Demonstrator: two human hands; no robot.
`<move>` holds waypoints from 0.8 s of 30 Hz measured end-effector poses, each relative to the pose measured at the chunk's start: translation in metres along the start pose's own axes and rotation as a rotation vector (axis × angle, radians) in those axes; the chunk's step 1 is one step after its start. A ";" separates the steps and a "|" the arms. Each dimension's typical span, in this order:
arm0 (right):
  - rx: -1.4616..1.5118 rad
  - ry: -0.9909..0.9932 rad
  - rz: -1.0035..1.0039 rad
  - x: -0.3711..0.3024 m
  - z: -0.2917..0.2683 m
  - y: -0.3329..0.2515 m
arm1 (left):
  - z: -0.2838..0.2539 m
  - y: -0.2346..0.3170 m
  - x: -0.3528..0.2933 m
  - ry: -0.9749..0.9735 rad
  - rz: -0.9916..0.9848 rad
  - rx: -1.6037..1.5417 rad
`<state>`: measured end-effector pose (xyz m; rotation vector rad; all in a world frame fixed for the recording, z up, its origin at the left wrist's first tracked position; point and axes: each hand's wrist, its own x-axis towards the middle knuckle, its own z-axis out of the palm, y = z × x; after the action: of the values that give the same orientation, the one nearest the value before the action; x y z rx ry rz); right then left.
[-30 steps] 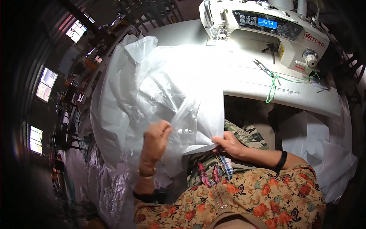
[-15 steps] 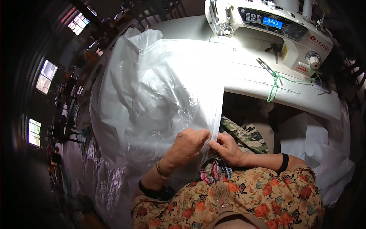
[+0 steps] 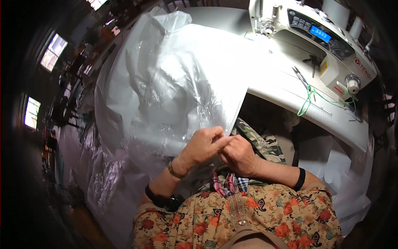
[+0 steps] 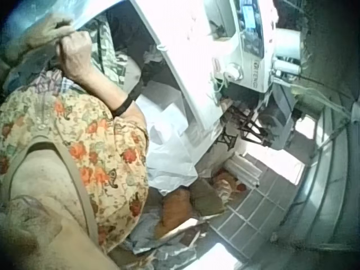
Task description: Using an industrial sewing machine to stitch together large white plastic sheets.
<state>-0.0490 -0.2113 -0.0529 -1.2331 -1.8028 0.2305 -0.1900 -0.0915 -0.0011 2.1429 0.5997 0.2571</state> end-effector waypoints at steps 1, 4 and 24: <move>-0.042 -0.059 -0.107 0.007 -0.002 0.004 | -0.001 -0.004 -0.003 0.018 -0.010 -0.009; 0.103 -0.034 -0.037 0.005 0.000 0.034 | -0.016 0.009 -0.012 0.117 0.032 0.261; -0.338 -0.796 0.090 0.084 -0.093 0.035 | 0.017 0.004 -0.021 0.111 0.322 0.673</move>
<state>0.0372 -0.1556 0.0268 -1.5995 -2.5414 0.5424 -0.1999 -0.1158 -0.0072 2.8973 0.4347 0.3925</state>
